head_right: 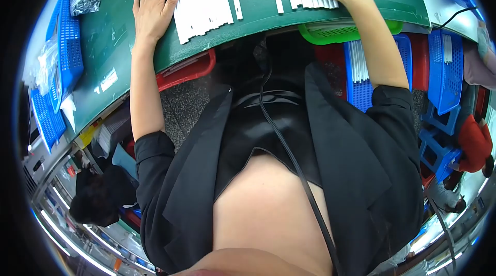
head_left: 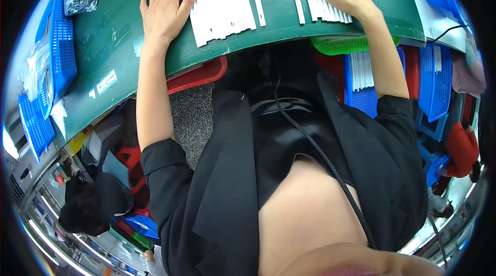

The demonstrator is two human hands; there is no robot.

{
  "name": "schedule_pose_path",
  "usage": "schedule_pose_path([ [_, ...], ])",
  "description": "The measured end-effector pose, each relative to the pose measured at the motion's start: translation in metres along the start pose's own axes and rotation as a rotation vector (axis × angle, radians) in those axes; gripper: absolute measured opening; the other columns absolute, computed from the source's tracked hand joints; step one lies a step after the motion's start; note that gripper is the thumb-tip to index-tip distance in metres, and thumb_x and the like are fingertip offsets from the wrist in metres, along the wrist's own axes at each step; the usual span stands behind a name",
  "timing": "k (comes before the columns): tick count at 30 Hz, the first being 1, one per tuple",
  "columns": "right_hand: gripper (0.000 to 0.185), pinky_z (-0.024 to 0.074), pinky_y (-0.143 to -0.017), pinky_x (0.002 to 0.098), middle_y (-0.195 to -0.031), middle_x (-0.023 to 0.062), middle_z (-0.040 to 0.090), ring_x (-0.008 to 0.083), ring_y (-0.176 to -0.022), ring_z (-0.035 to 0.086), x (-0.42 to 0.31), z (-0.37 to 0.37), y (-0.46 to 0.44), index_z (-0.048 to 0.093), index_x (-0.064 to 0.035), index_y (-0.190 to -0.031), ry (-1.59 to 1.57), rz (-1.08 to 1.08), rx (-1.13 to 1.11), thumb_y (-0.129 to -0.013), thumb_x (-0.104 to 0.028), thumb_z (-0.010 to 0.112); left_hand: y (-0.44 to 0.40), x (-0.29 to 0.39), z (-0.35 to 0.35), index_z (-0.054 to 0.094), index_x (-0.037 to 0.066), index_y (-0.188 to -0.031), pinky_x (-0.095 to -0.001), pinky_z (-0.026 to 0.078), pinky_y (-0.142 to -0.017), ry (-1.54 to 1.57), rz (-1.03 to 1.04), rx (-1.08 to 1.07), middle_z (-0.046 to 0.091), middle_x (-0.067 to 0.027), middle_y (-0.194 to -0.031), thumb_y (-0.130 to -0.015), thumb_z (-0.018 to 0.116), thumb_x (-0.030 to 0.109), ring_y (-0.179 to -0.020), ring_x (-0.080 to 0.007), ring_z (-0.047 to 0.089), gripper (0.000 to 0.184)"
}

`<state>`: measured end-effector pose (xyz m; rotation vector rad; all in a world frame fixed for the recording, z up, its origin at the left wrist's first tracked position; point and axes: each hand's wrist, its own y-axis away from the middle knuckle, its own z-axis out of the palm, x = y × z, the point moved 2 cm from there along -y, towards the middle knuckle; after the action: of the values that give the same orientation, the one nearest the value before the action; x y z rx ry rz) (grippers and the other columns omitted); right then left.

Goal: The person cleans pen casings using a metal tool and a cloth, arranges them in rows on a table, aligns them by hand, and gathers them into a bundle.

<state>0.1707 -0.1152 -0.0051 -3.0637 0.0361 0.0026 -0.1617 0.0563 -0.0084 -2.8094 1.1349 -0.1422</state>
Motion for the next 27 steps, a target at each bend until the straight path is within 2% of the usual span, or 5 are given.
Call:
schedule_pose_path([
  [6, 0.066, 0.0183, -0.123, 0.06, -0.165, 0.02, 0.033, 0.0401, -0.155, 0.025, -0.048, -0.021, -0.03, 0.038, -0.0106, -0.159, -0.078, -0.071, 0.096, -0.106, -0.049, 0.047, -0.003, -0.027, 0.033, 0.037, 0.038, -0.16, -0.0605, 0.017, -0.124, 0.008, 0.13, 0.191, 0.03, -0.0126, -0.169, -0.104, 0.035, 0.066, -0.156, -0.0374, 0.024, 0.063],
  [14, 0.055, 0.0324, -0.118, 0.0523, -0.15, 0.0214, 0.053, 0.0398, -0.143, 0.046, -0.002, -0.006, 0.04, 0.05, -0.0042, -0.15, -0.205, 0.174, 0.324, -0.108, -0.04, 0.047, -0.001, -0.018, 0.025, 0.042, 0.034, -0.158, -0.0647, 0.019, -0.121, 0.051, 0.097, 0.158, 0.034, -0.0149, -0.166, -0.102, 0.039, 0.067, -0.154, -0.0406, 0.027, 0.065],
  [21, 0.074, 0.0215, -0.123, 0.0529, -0.16, 0.0171, 0.045, 0.0396, -0.152, 0.034, -0.028, -0.003, 0.082, 0.05, -0.0151, -0.154, -0.301, 0.286, 0.321, -0.105, -0.066, 0.028, -0.001, -0.014, 0.02, 0.042, 0.03, -0.158, -0.0635, 0.014, -0.123, 0.036, 0.074, 0.083, 0.035, -0.0144, -0.166, -0.103, 0.038, 0.066, -0.155, -0.0401, 0.025, 0.066],
  [24, 0.059, 0.028, -0.119, 0.0596, -0.158, 0.0128, 0.047, 0.0375, -0.148, 0.039, -0.058, -0.009, 0.073, 0.058, -0.025, -0.147, -0.245, 0.149, 0.284, -0.099, -0.059, 0.054, -0.001, -0.012, 0.018, 0.039, 0.032, -0.16, -0.0626, 0.013, -0.123, 0.019, 0.072, 0.064, 0.031, -0.0121, -0.168, -0.105, 0.034, 0.061, -0.156, -0.0378, 0.024, 0.063],
  [27, 0.076, 0.0187, -0.123, 0.0601, -0.164, 0.0154, 0.038, 0.0403, -0.152, 0.031, -0.096, -0.019, 0.058, 0.054, -0.0296, -0.152, -0.241, -0.009, 0.074, -0.097, -0.078, 0.031, -0.001, -0.012, 0.018, 0.039, 0.031, -0.16, -0.0623, 0.014, -0.123, 0.029, 0.064, 0.055, 0.032, -0.0125, -0.168, -0.105, 0.036, 0.06, -0.156, -0.0382, 0.025, 0.063],
])
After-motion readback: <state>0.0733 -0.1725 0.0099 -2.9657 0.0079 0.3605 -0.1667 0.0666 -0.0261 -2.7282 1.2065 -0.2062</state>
